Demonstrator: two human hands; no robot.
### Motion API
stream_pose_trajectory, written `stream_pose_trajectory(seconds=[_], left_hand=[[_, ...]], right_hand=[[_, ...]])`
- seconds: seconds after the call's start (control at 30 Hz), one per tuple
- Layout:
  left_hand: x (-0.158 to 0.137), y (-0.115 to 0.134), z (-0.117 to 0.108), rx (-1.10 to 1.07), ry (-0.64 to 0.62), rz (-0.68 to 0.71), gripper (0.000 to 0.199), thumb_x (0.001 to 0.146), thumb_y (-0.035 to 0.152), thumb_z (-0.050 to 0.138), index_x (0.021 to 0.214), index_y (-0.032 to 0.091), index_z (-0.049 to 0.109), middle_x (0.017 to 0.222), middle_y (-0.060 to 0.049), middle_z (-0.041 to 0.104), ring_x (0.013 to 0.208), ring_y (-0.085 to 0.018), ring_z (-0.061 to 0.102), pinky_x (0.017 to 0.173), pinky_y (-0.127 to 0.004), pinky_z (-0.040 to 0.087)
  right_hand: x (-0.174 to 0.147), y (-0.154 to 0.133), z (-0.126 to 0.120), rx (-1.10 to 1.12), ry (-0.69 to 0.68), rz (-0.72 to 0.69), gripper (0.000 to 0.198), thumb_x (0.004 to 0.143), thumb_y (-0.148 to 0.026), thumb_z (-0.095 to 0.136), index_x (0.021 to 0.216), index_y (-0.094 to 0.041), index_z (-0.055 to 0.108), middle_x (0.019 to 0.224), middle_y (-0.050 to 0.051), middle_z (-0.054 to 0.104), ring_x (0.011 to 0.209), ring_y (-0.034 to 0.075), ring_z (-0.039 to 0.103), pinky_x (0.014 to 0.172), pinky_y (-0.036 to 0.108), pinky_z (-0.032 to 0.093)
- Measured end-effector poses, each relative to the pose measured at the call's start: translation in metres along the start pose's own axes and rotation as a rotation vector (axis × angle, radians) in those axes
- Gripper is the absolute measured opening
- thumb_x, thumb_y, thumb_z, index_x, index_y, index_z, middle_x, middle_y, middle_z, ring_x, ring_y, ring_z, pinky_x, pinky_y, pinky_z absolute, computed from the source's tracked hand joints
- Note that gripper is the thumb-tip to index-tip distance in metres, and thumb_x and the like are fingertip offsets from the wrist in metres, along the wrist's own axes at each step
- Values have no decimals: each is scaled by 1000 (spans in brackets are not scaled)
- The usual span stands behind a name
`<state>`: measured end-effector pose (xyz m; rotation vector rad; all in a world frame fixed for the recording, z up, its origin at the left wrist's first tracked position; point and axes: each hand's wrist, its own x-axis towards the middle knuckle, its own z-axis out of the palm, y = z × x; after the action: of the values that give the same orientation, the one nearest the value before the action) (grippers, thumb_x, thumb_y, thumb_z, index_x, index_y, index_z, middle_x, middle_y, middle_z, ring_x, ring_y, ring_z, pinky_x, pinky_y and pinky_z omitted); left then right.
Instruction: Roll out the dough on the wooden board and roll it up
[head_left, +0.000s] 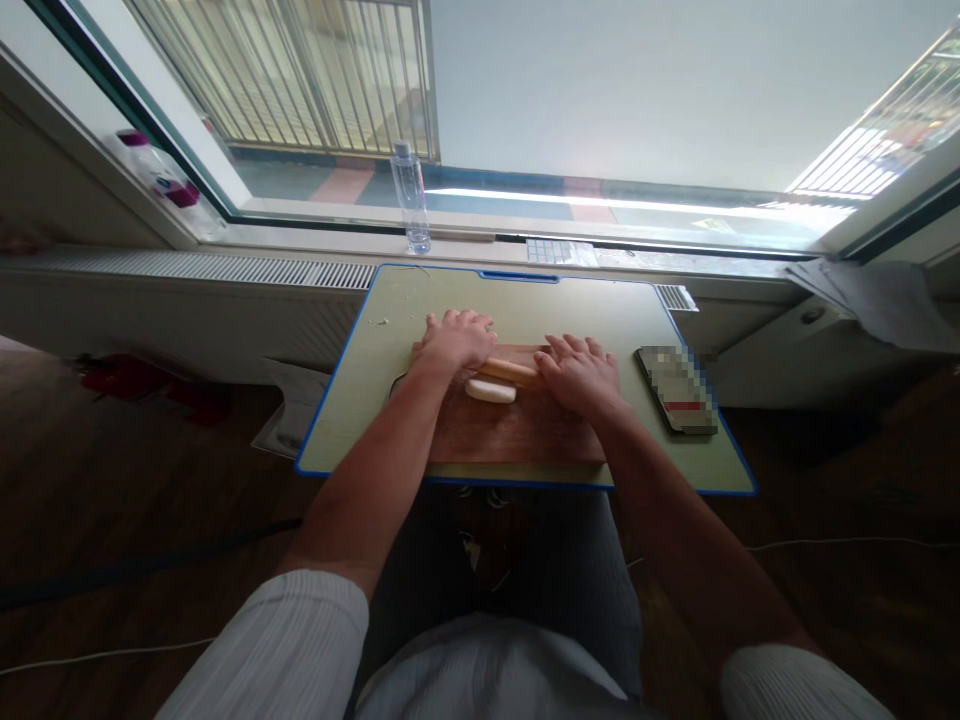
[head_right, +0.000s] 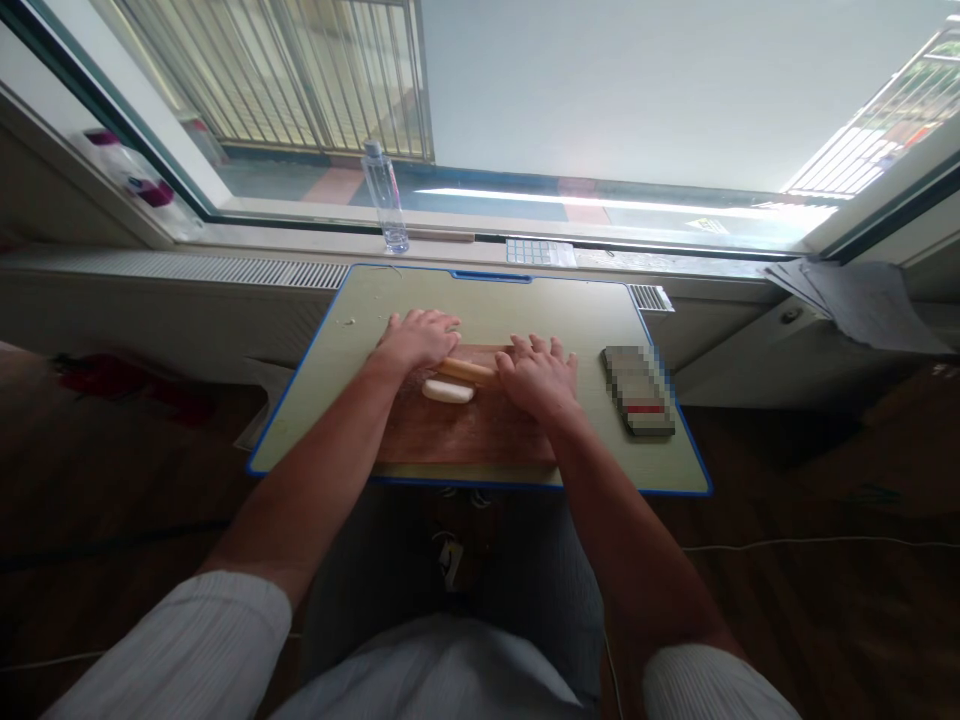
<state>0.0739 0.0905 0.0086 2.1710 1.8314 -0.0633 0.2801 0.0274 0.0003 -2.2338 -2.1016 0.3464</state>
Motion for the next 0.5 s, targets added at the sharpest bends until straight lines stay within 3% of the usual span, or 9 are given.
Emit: stream_pose_trajectory(seconds=[0.2,0.5], left_hand=[[-7,-11,10,-41,45,54,62,107,52,32,165,37,50,179,-1,40,163,-31,34,135,-68,17],[-33,-14,13,-36,92,105,59,109,50,34,163,35,53,177,-4,43,162,-31,37,135,-66,17]], right_hand=[[-24,-10,-4,-78,57,-20,67,111,-55,26,169,-28,47,177,3,41,165,38,27,132,67,22],[-58,-14,9,-101,149,-84,64,114,-50,26,161,-23,58,171,6,50,162,39,34,130,68,26]])
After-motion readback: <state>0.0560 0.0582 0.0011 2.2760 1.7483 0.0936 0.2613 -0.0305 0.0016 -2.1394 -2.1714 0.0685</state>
